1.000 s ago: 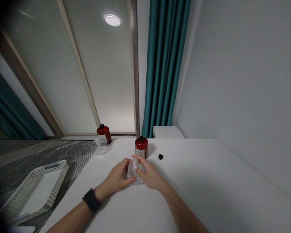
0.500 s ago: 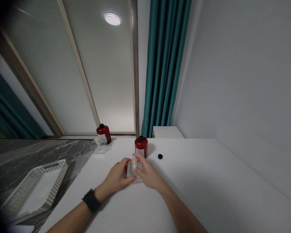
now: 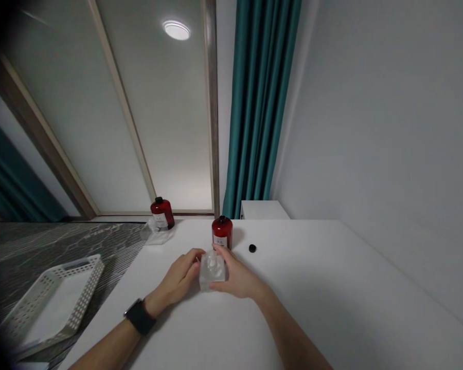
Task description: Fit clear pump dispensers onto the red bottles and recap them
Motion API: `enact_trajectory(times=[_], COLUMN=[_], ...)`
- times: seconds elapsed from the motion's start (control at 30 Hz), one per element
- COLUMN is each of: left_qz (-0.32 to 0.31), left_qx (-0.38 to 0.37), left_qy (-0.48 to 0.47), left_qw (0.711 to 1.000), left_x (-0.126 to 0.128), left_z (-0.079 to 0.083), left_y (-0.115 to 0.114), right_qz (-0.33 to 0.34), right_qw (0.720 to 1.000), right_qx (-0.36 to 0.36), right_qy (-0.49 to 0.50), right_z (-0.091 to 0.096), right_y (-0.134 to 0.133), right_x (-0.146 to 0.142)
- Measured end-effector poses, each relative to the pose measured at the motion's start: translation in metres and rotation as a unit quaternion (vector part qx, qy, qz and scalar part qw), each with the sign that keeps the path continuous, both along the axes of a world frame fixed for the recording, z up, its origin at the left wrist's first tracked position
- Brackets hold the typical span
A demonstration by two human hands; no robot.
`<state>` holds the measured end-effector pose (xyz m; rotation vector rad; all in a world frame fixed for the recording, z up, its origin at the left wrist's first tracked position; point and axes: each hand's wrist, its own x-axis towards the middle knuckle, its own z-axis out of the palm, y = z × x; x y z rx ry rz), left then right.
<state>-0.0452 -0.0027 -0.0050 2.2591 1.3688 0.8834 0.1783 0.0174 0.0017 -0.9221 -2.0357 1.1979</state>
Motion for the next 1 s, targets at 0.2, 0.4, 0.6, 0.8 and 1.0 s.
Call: enact_trajectory(times=[0.2, 0.4, 0.6, 0.8, 1.0], left_qz=[0.008, 0.002, -0.012, -0.042, -0.069], left_qx=[-0.004, -0.008, -0.001, -0.009, -0.038], left_qy=[-0.009, -0.012, -0.025, -0.038, -0.039], left_qw=[1.0, 1.0, 1.0, 0.998, 0.996], left_x=[-0.0002, 0.0014, 0.0029, 0.0017, 0.0003], left_z=[-0.0001, 0.0033, 0.0076, 0.0071, 0.0059], left_y=[-0.0002, -0.0004, -0.0025, -0.0033, -0.0025], right_qz=[-0.025, -0.033, -0.043, -0.047, -0.042], right_qw=[0.999, 0.999, 0.999, 0.997, 0.997], right_qx=[0.029, 0.03, -0.002, -0.008, -0.015], right_qy=[-0.01, 0.006, 0.027, 0.06, 0.066], right_z=[-0.0064, -0.0045, -0.0026, -0.0048, -0.0058], right_y=[0.0032, 0.0019, 0.0018, 0.0046, 0.0041], right_x=[-0.0005, -0.0004, 0.0003, 0.0002, 0.0007])
